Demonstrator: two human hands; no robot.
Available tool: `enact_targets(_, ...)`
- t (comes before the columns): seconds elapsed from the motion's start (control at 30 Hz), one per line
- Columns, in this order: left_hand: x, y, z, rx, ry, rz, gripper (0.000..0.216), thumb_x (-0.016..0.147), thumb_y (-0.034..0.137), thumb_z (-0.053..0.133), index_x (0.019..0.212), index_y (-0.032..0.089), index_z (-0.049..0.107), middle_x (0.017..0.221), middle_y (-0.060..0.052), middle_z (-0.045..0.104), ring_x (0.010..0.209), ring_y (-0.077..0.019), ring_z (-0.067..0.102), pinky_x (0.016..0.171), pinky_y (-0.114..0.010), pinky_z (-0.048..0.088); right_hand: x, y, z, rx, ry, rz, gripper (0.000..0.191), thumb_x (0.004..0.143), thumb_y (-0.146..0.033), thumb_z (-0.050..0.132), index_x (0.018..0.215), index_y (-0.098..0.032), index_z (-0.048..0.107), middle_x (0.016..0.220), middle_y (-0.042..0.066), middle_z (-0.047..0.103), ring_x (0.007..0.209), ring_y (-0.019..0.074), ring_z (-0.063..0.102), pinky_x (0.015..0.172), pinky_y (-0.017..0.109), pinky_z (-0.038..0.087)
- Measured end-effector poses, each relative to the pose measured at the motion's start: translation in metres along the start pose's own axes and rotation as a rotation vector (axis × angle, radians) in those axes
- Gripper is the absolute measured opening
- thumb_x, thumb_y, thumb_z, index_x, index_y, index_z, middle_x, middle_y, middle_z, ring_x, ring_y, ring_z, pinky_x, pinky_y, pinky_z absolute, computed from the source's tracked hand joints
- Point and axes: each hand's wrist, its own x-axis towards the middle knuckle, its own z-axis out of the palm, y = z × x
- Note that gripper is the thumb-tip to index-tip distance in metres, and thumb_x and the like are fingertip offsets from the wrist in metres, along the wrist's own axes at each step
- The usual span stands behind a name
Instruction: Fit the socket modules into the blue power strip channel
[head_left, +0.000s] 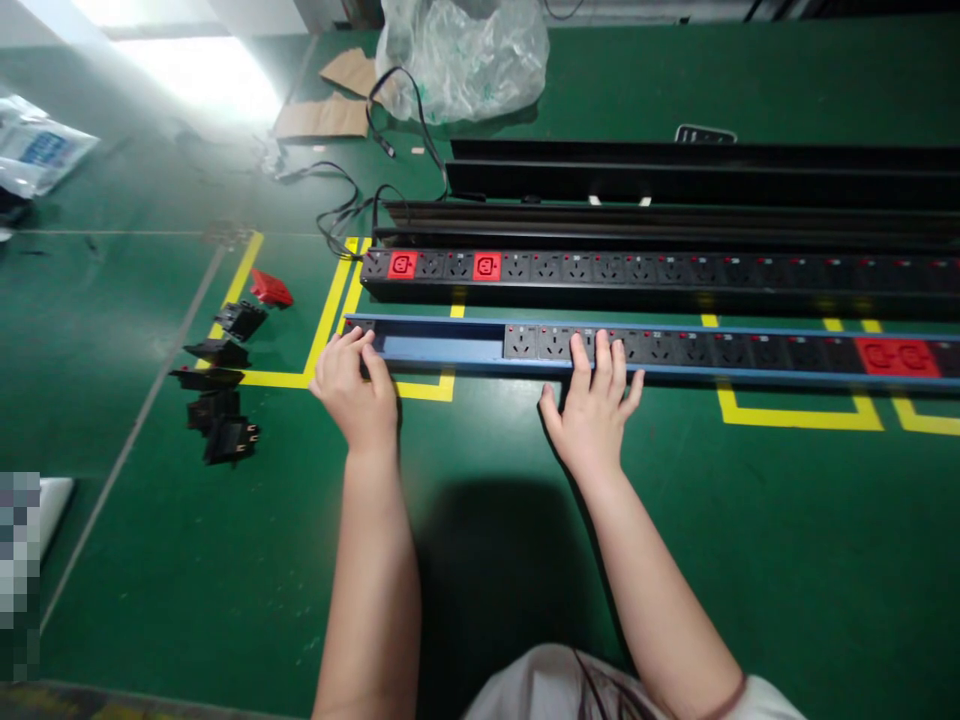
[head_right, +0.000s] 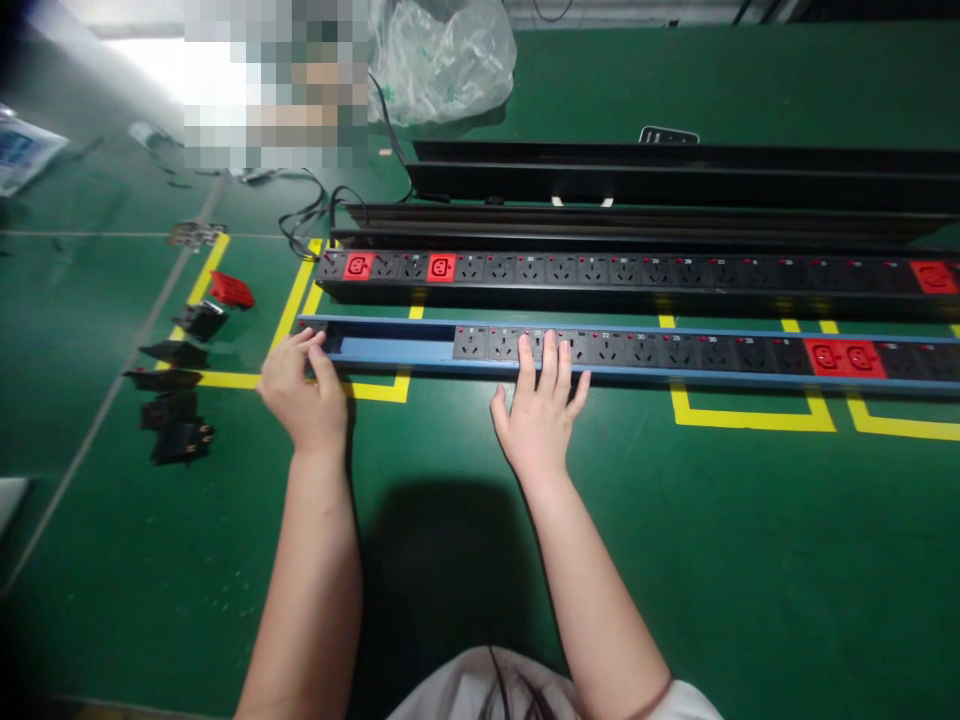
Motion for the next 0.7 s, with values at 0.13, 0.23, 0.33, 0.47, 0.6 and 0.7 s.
enact_targets(0.13, 0.000, 0.000, 0.000, 0.008, 0.011, 0.009, 0.035, 0.106, 0.031, 0.044, 0.115, 0.016, 0.074, 0.132, -0.016, 0.072, 0.137, -0.0282, 0.060, 0.123, -0.047, 0.037, 0.000, -0.001, 0.000, 0.012, -0.006, 0.005, 0.073, 0.099, -0.039, 0.054, 0.167, -0.020, 0.035, 0.175, 0.018, 0.030, 0.162, 0.0340, 0.026, 0.129, 0.064, 0.016)
enact_targets(0.23, -0.001, 0.002, 0.001, 0.019, 0.007, 0.026, 0.035, 0.106, 0.032, 0.045, 0.114, 0.016, 0.075, 0.130, -0.015, 0.073, 0.134, -0.0275, 0.061, 0.121, -0.046, 0.038, 0.000, -0.001, 0.000, 0.014, -0.007, 0.006, 0.073, 0.099, -0.039, 0.054, 0.167, -0.020, 0.035, 0.175, 0.018, 0.030, 0.162, 0.0341, 0.026, 0.130, 0.064, 0.016)
enact_targets(0.33, -0.002, 0.007, 0.002, 0.026, -0.008, 0.029, 0.033, 0.105, 0.031, 0.046, 0.113, 0.016, 0.075, 0.130, -0.015, 0.073, 0.133, -0.0277, 0.062, 0.121, -0.046, 0.037, 0.000, 0.000, 0.000, 0.015, -0.006, 0.005, 0.074, 0.099, -0.040, 0.055, 0.167, -0.020, 0.035, 0.175, 0.018, 0.030, 0.162, 0.0341, 0.026, 0.130, 0.065, 0.016)
enact_targets(0.47, -0.003, 0.011, 0.003, 0.030, -0.016, 0.009, 0.032, 0.105, 0.031, 0.047, 0.112, 0.017, 0.074, 0.130, -0.015, 0.073, 0.134, -0.0279, 0.062, 0.120, -0.046, 0.037, 0.000, 0.000, 0.001, 0.009, 0.002, 0.008, 0.072, 0.099, -0.040, 0.055, 0.166, -0.020, 0.036, 0.175, 0.018, 0.031, 0.162, 0.0337, 0.027, 0.130, 0.064, 0.016)
enact_targets(0.6, -0.004, 0.014, 0.002, 0.056, 0.002, 0.017, 0.030, 0.104, 0.031, 0.048, 0.112, 0.018, 0.074, 0.131, -0.013, 0.074, 0.135, -0.0273, 0.062, 0.121, -0.045, 0.036, 0.000, 0.001, 0.002, 0.012, 0.008, -0.002, 0.073, 0.099, -0.041, 0.054, 0.166, -0.020, 0.035, 0.175, 0.017, 0.030, 0.162, 0.0335, 0.026, 0.130, 0.064, 0.016)
enact_targets(0.7, -0.004, 0.015, 0.001, 0.075, -0.005, 0.032, 0.030, 0.104, 0.031, 0.048, 0.114, 0.018, 0.074, 0.132, -0.012, 0.074, 0.136, -0.0265, 0.062, 0.120, -0.044, 0.036, -0.001, 0.003, 0.004, 0.016, 0.001, -0.008, 0.075, 0.099, -0.041, 0.054, 0.167, -0.021, 0.032, 0.175, 0.018, 0.029, 0.162, 0.0343, 0.024, 0.129, 0.065, 0.015)
